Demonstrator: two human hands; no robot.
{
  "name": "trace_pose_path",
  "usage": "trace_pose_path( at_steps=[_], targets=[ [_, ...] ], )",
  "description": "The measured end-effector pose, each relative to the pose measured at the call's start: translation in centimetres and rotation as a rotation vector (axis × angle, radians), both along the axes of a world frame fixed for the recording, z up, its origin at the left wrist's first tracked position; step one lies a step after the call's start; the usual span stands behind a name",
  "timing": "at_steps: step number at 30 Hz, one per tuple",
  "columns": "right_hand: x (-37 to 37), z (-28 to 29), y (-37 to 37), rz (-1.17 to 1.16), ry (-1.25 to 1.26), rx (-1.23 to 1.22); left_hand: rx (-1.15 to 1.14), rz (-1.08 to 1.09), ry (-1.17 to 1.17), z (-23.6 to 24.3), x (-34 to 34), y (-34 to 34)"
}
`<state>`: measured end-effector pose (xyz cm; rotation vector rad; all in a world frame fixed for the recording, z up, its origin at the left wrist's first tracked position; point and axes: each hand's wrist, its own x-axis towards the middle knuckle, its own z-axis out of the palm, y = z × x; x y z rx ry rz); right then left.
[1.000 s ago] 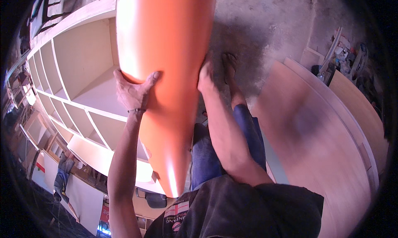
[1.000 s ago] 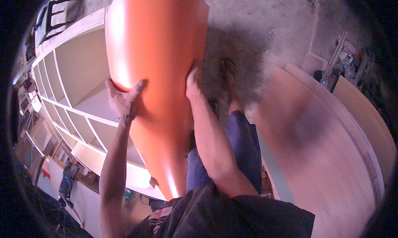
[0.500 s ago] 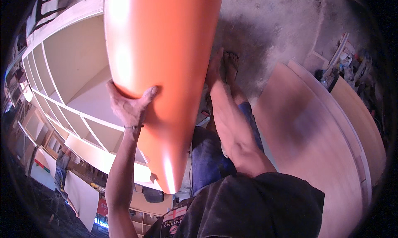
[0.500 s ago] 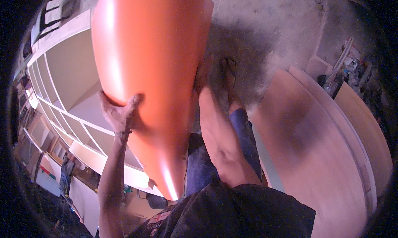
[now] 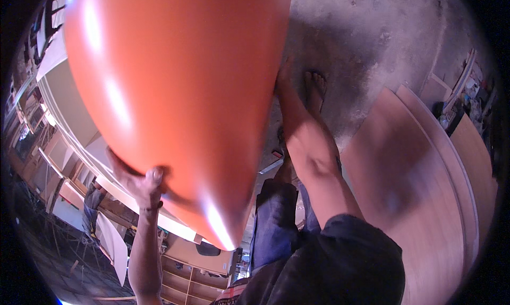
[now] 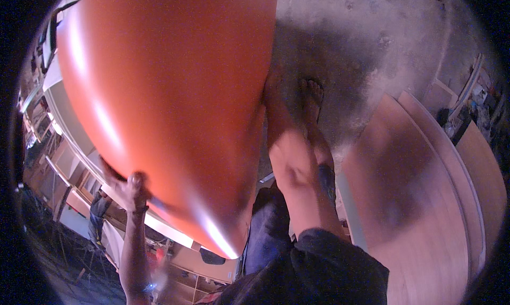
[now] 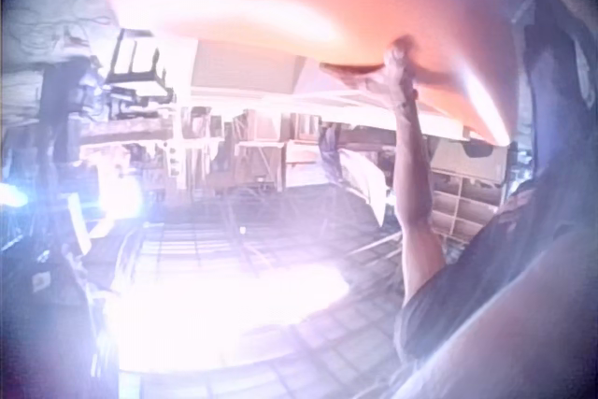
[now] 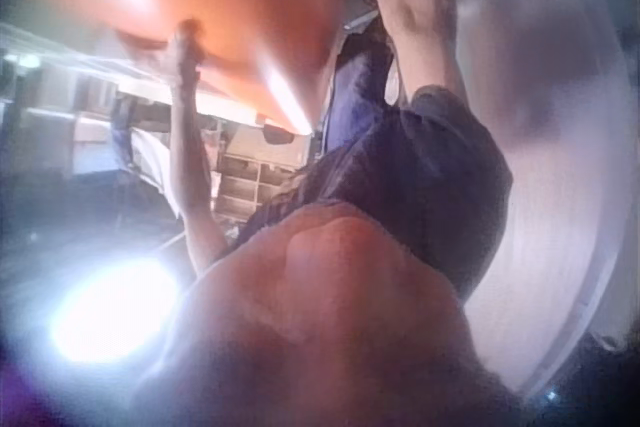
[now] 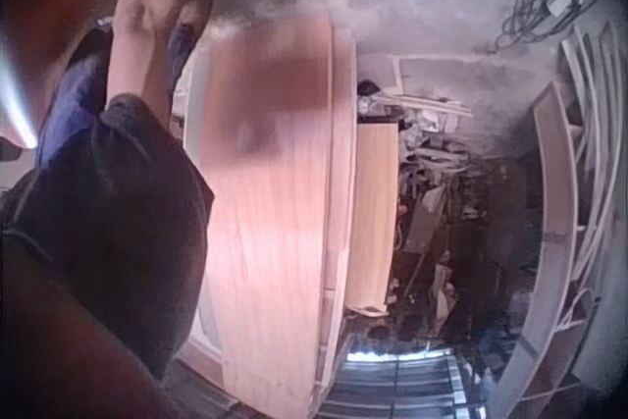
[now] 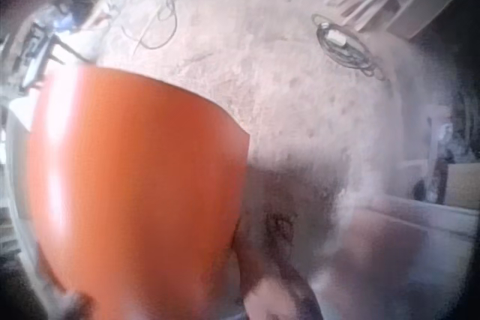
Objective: The person fits a large curved orange laminate sheet onto a wooden shelving unit, using their hands to press it into place and check the alignment along the curved edge.
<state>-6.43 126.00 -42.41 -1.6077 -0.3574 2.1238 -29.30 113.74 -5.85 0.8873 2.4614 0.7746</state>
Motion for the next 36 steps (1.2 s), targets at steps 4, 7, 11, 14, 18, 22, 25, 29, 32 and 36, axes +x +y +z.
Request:
trace_pose_path(
  at_steps=[4,7,11,14,18,22,25,29,32,36],
  targets=[
    [1.6,6.3,-1.9,0.097,-0.256,0.128,0.026,-0.027,-0.131,-0.1,0.5,1.6],
    [-1.2,15.3,-3.8,0.341,-0.664,0.309,0.025,0.012,-0.081,1.0,0.2,1.8],
    [-6.1,27.3,-1.2,-0.020,-0.233,0.016,-0.134,0.020,0.071,3.2,0.2,2.3],
    [-5.3,25.5,0.2,-0.072,-0.242,0.079,-0.244,-0.007,0.118,3.1,0.7,3.2],
    [-5.2,26.3,1.3,-0.196,0.000,0.016,-0.292,0.002,0.114,3.3,0.6,3.0],
    [-4.4,24.8,2.3,-0.216,-0.006,-0.031,-0.245,0.010,0.109,3.1,0.8,2.8],
    [-4.8,22.7,4.0,-0.213,0.027,-0.064,-0.308,0.051,0.066,2.8,0.6,3.5],
    [-4.4,19.9,4.7,-0.192,0.050,-0.109,-0.230,0.050,0.050,2.4,0.4,2.9],
    [-3.7,17.2,5.0,-0.176,0.034,-0.124,-0.164,-0.001,0.028,1.9,0.0,2.1],
    [-3.1,12.7,5.1,-0.161,0.029,-0.142,0.026,0.065,-0.189,1.1,0.2,1.6]
  ],
)
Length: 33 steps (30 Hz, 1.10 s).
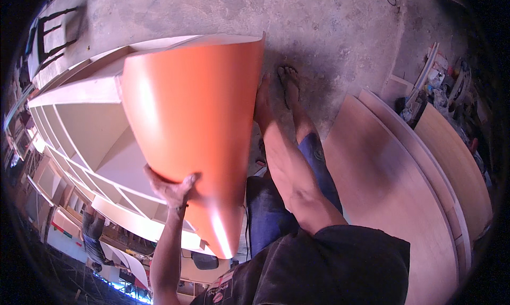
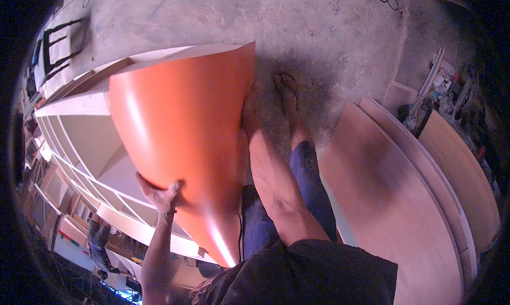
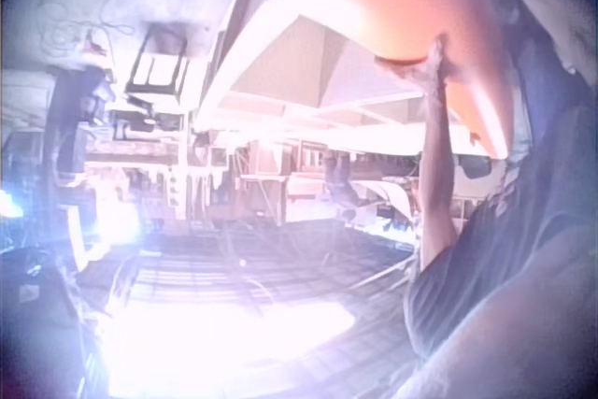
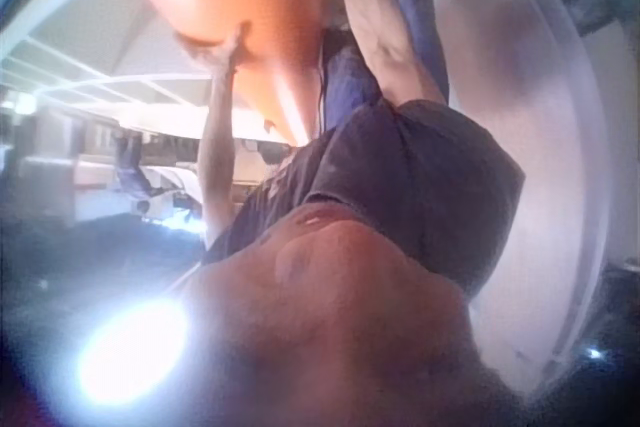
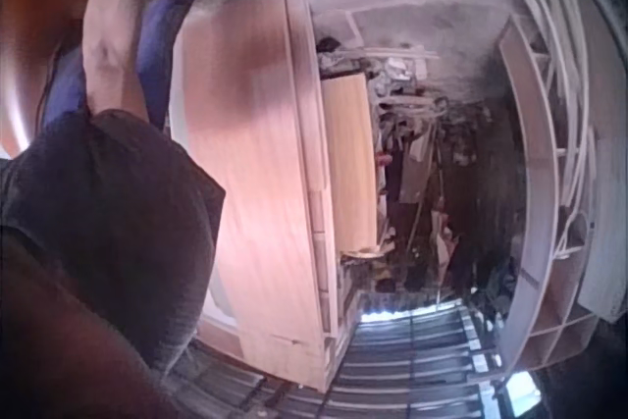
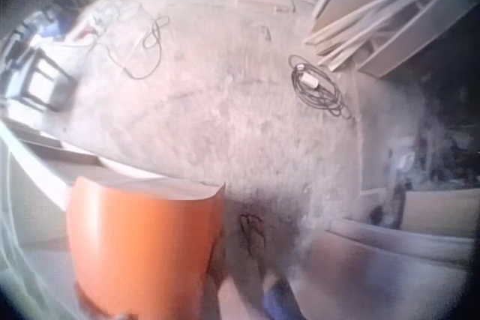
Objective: The person fits a large curved orange laminate sheet onto a wooden shelving unit, using their hands to press it into place and check the alignment along the curved edge.
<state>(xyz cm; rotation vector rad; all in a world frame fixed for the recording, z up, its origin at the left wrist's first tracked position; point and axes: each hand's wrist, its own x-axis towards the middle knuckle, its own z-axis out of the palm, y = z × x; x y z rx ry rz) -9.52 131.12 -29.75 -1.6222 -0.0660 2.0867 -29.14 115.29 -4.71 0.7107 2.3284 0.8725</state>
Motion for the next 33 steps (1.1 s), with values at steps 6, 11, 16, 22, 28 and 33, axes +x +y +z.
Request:
trace_pose_path(
  at_steps=[6,11,16,22,28,33],
  targets=[
    [1.0,-8.8,1.3,0.027,-0.005,-0.004,-0.211,-0.127,0.065,-0.3,-0.9,-3.3],
    [2.0,-14.5,1.6,0.063,0.001,-0.010,-0.406,-0.432,0.486,0.4,-2.6,-6.3],
    [1.6,-17.9,2.0,0.107,0.026,-0.008,-0.437,-0.407,0.517,0.9,-2.2,-5.0],
    [2.8,-17.2,3.6,0.155,-0.010,0.023,-0.234,-0.178,0.274,-0.6,-1.5,-4.4],
    [3.0,-0.4,0.6,0.157,-0.141,0.032,-0.075,-0.041,0.024,-0.3,-0.5,-0.6],
    [-2.4,13.0,0.2,0.141,-0.251,0.078,-0.094,-0.022,0.111,0.6,-0.9,0.3]
  ],
)
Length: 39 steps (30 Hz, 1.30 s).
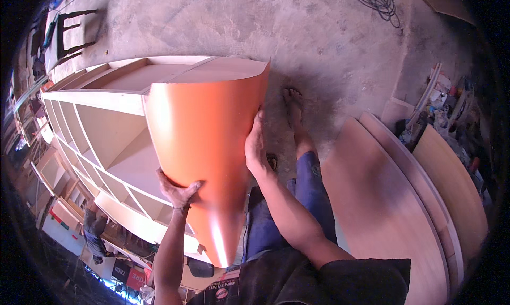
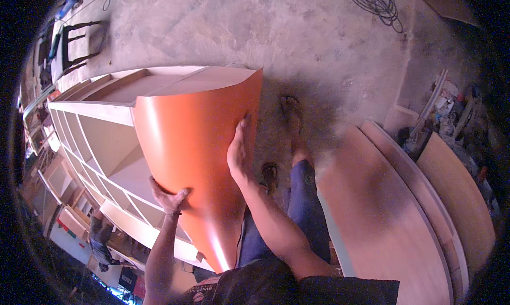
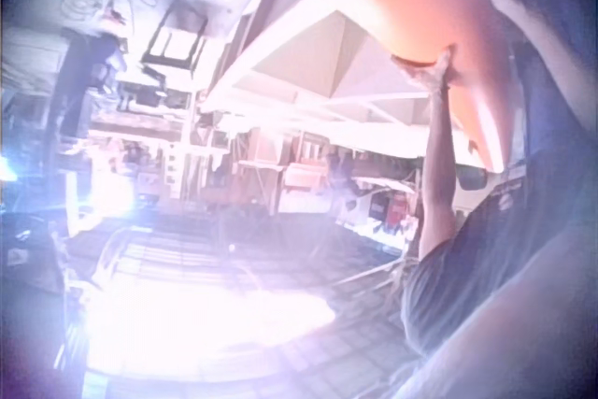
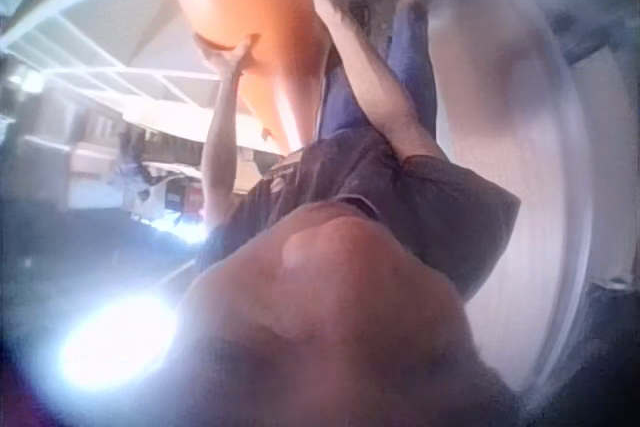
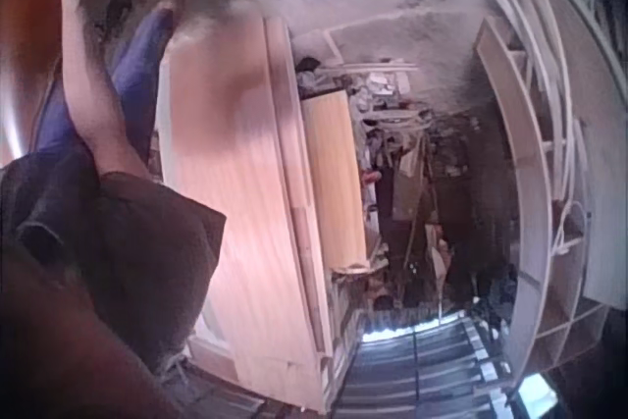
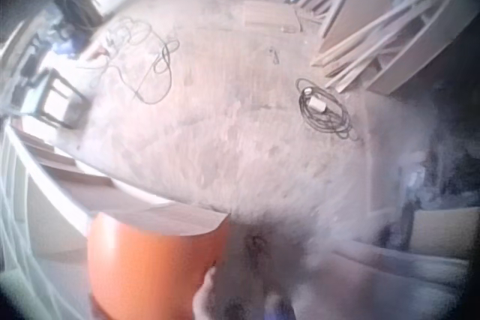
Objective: The person fits a large curved orange laminate sheet onto a wooden shelving unit, using their hands to press it into place and check the alignment along the curved edge.
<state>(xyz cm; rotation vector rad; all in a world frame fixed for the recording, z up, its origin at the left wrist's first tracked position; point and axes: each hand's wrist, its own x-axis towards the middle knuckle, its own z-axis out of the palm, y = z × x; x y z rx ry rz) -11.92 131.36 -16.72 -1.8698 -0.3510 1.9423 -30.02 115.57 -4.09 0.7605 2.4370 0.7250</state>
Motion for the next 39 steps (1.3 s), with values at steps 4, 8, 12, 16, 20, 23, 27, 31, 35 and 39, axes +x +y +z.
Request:
trace_pose_path(
  at_steps=[4,8,12,16,20,23,27,31,35,39],
  targets=[
    [-1.2,0.9,1.8,-0.024,-0.074,0.018,-0.063,-0.003,0.037,-0.3,0.3,0.8],
    [-0.8,0.1,3.5,-0.194,0.090,-0.137,-0.122,-0.002,0.059,0.2,0.7,0.9],
    [-0.8,2.3,5.2,-0.200,0.062,-0.150,-0.191,-0.021,0.097,0.4,0.3,1.0],
    [0.6,0.2,5.2,-0.272,0.206,-0.238,-0.227,-0.009,0.039,1.3,1.1,1.4],
    [0.6,-2.7,6.6,-0.251,0.228,-0.202,-0.163,-0.039,0.097,0.1,0.3,1.4],
    [1.1,-4.9,7.2,-0.234,0.220,-0.183,-0.173,-0.047,0.075,0.3,0.4,1.2],
    [1.0,-7.2,6.9,-0.218,0.229,-0.180,-0.171,-0.003,-0.020,1.4,0.8,1.3],
    [1.3,-10.2,7.8,-0.186,0.250,-0.174,-0.116,-0.037,0.040,0.1,0.5,0.8],
    [2.4,-13.7,8.9,-0.141,0.257,-0.170,-0.100,0.014,-0.037,-0.6,0.7,1.1],
    [2.2,-17.6,9.1,-0.091,0.282,-0.187,-0.109,0.039,-0.026,-0.2,0.8,0.0]
  ],
)
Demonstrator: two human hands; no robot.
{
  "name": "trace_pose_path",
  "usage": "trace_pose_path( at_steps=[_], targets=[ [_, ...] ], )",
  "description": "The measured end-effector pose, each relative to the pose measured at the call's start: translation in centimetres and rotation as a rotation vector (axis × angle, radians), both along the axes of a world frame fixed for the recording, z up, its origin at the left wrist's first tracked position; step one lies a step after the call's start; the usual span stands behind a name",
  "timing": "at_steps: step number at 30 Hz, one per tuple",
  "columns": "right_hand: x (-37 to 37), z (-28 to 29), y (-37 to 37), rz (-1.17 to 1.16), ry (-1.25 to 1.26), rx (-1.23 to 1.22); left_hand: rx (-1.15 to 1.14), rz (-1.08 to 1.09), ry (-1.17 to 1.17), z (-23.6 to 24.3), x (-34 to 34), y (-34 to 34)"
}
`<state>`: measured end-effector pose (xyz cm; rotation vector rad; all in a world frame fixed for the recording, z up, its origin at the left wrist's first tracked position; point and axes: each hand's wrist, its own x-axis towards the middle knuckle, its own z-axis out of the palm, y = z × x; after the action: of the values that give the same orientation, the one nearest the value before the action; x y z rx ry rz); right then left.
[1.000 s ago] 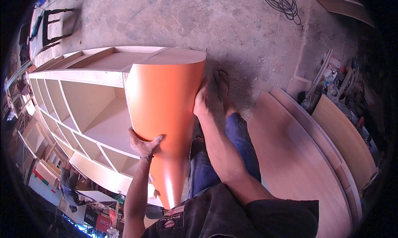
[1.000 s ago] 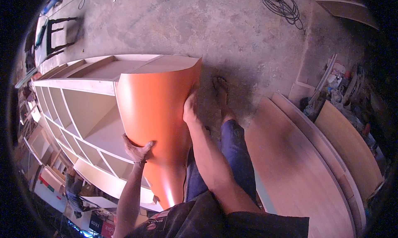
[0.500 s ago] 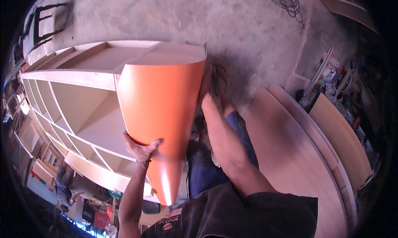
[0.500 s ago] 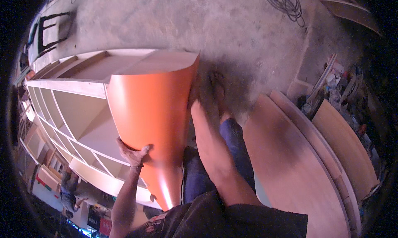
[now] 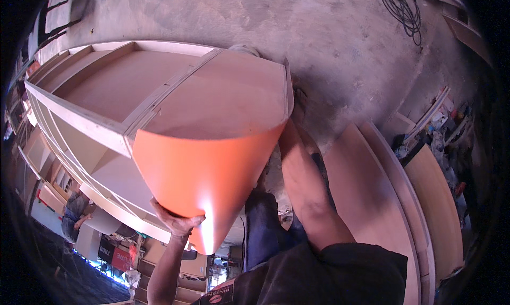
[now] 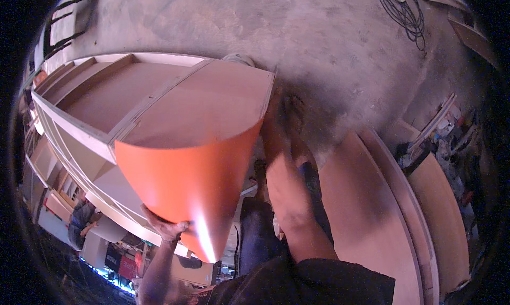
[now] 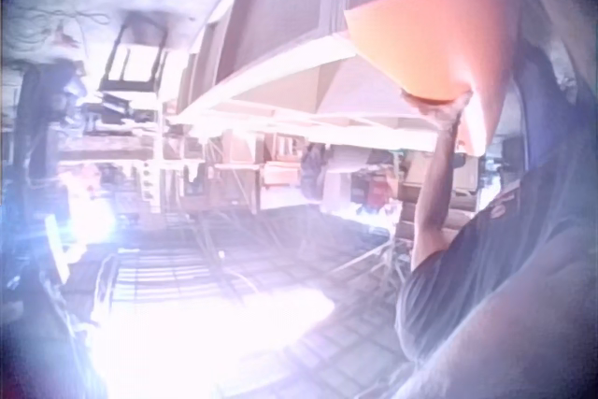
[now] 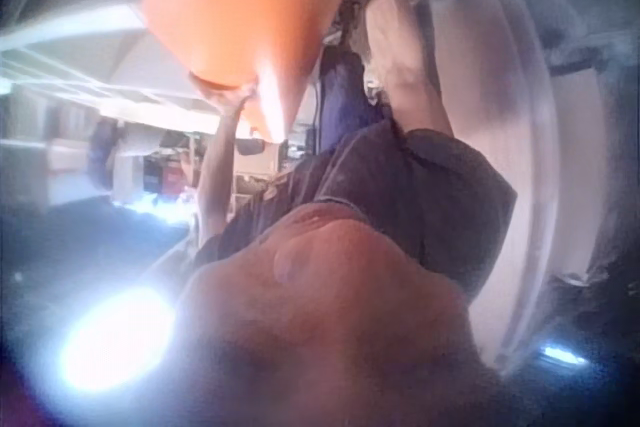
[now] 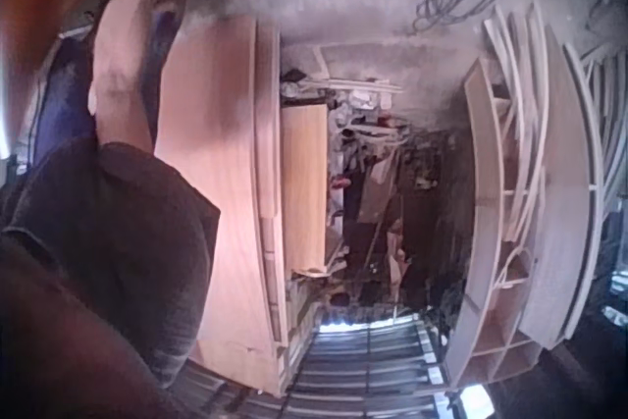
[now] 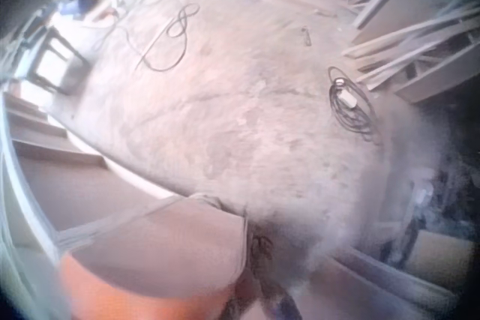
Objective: The person fits a large curved orange laminate sheet onto a wooden shelving unit, using their hands to press it into place and check the alignment along the curved edge.
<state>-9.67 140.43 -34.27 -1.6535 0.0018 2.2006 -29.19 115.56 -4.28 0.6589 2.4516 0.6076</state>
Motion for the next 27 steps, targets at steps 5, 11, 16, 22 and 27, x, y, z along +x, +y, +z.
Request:
trace_pose_path(
  at_steps=[5,11,16,22,27],
  targets=[
    [0.2,-6.1,0.8,0.090,-0.002,0.013,-0.089,-0.122,0.123,-0.5,-0.5,-2.7],
    [0.7,-12.8,1.6,0.203,0.007,0.045,-0.189,-0.563,0.325,0.3,-1.3,-6.2],
    [1.2,-14.9,3.6,0.285,-0.008,0.102,-0.074,-0.290,0.104,-0.4,-0.9,-3.6],
    [3.9,-3.0,0.4,0.422,-0.174,0.022,0.071,0.096,-0.058,-0.4,0.2,0.2],
    [-1.2,16.6,-1.8,0.052,-0.120,0.163,0.085,0.045,-0.110,0.6,-0.5,0.4]
  ],
)
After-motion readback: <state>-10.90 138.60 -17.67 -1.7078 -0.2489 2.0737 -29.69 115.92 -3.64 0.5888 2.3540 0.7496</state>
